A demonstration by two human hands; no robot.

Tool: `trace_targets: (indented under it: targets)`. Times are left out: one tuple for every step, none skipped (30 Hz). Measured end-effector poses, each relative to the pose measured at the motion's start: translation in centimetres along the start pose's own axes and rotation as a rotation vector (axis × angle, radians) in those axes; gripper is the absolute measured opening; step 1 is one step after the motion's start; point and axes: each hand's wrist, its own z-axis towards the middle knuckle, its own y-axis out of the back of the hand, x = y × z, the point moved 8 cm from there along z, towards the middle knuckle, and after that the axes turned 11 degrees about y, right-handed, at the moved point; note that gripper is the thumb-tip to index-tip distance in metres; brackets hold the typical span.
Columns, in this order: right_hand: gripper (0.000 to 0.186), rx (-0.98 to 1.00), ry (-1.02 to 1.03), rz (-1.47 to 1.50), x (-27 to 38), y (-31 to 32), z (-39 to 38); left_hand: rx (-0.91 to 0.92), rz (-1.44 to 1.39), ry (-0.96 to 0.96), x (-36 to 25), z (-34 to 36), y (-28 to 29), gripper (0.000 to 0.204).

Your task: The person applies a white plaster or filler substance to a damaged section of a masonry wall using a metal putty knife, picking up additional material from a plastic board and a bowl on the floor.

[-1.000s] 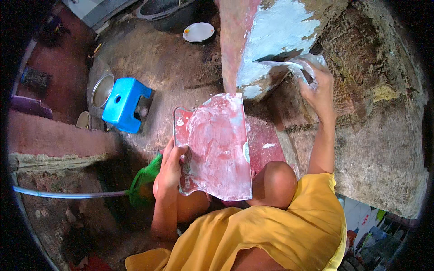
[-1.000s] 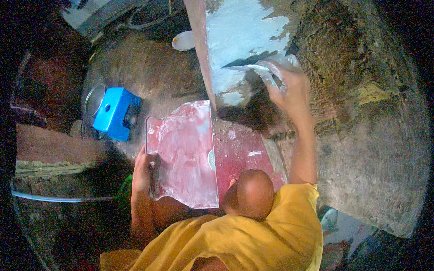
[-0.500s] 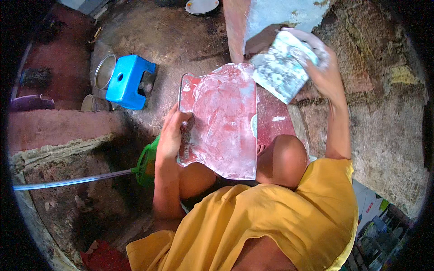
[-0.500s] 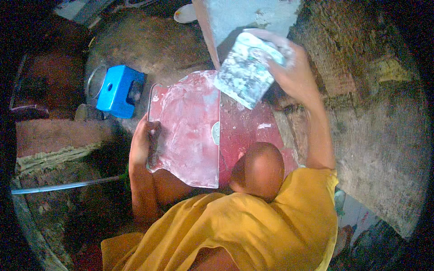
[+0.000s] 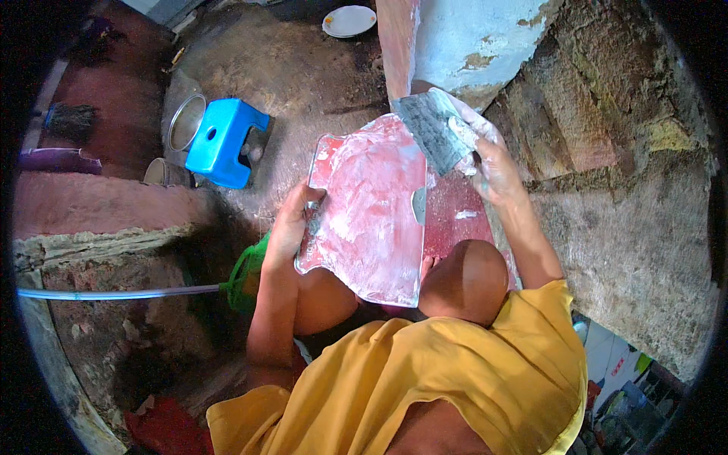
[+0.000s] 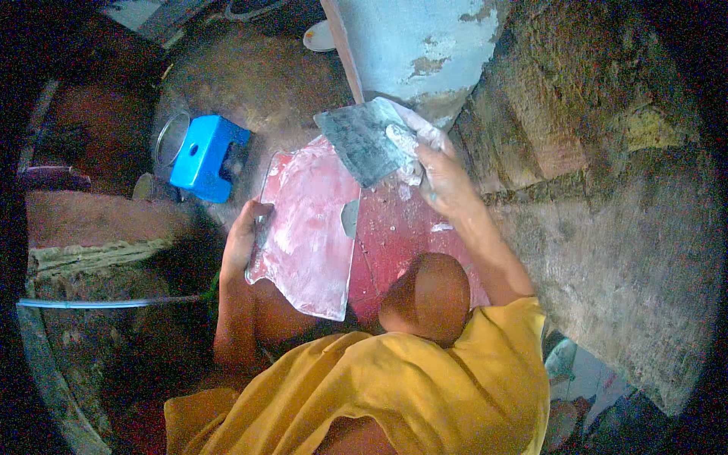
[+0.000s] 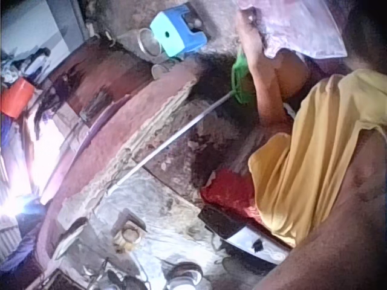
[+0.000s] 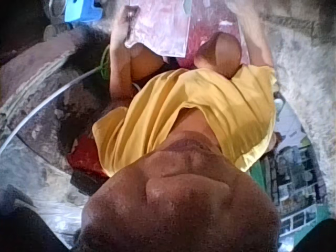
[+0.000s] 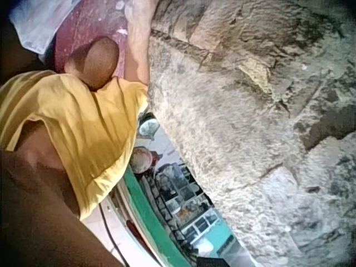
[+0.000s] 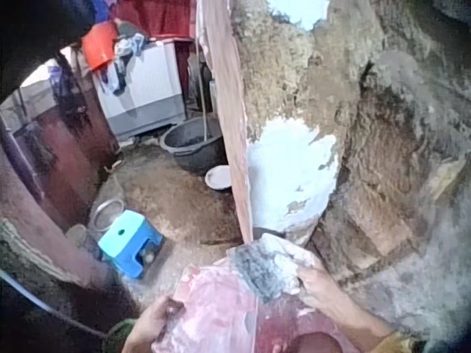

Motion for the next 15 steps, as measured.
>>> trace_targets:
  targets:
    - [0.044, -0.053, 0.045, -0.016, 0.1, 0.2, 0.1, 0.017, -0.080, 0.049, 0.5, 0.2, -0.1, 0.031]
    - [0.041, -0.113, 0.086, -0.033, 0.2, 0.5, 0.1, 0.039, -0.158, 0.104, 1.1, 0.4, -0.2, 0.032]
    - [0.041, -0.122, 0.108, -0.055, 0.3, 0.7, 0.3, 0.107, -0.329, 0.216, 2.0, 0.6, -0.8, 0.032]
    - [0.040, -0.136, 0.114, -0.068, 0.4, 0.4, 0.4, 0.055, -0.264, 0.161, 1.5, 0.4, -0.4, 0.030]
    - [0.040, -0.154, 0.118, -0.084, 0.6, 0.0, 0.3, 0.006, -0.201, 0.110, 1.2, 0.2, 0.0, 0.029]
    - [0.039, -0.171, 0.121, -0.100, 0.8, -0.2, 0.2, -0.043, -0.138, 0.060, 0.8, -0.1, 0.2, 0.028]
    - [0.039, -0.143, 0.127, -0.101, 0.7, -0.2, 0.3, -0.034, -0.169, 0.072, 0.6, -0.3, 0.0, 0.028]
    - [0.039, -0.114, 0.131, -0.103, 0.5, 0.1, 0.3, -0.024, -0.202, 0.086, 0.3, -0.6, -0.2, 0.028]
    - [0.039, -0.086, 0.135, -0.106, 0.4, 0.0, 0.2, -0.013, -0.234, 0.100, 0.3, -0.7, -0.4, 0.028]
    - [0.039, -0.094, 0.165, -0.153, 0.6, 0.0, 0.2, -0.008, -0.233, 0.121, 0.9, -0.4, -0.1, 0.028]
    - [0.039, -0.101, 0.196, -0.196, 0.9, -0.4, 0.3, -0.005, -0.229, 0.142, 1.7, 0.2, 0.5, 0.028]
    - [0.039, -0.107, 0.226, -0.239, 1.2, -0.6, 0.4, -0.003, -0.226, 0.163, 2.3, 0.6, 1.0, 0.027]
    - [0.039, -0.096, 0.233, -0.242, 1.3, -0.8, 0.3, -0.005, -0.238, 0.143, 2.5, 0.6, 1.4, 0.028]
    - [0.039, -0.084, 0.241, -0.247, 1.4, -0.8, 0.2, -0.005, -0.252, 0.123, 2.4, 0.7, 1.6, 0.029]
    - [0.039, -0.072, 0.249, -0.252, 1.6, -0.8, 0.1, -0.006, -0.266, 0.102, 2.1, 0.5, 1.7, 0.030]
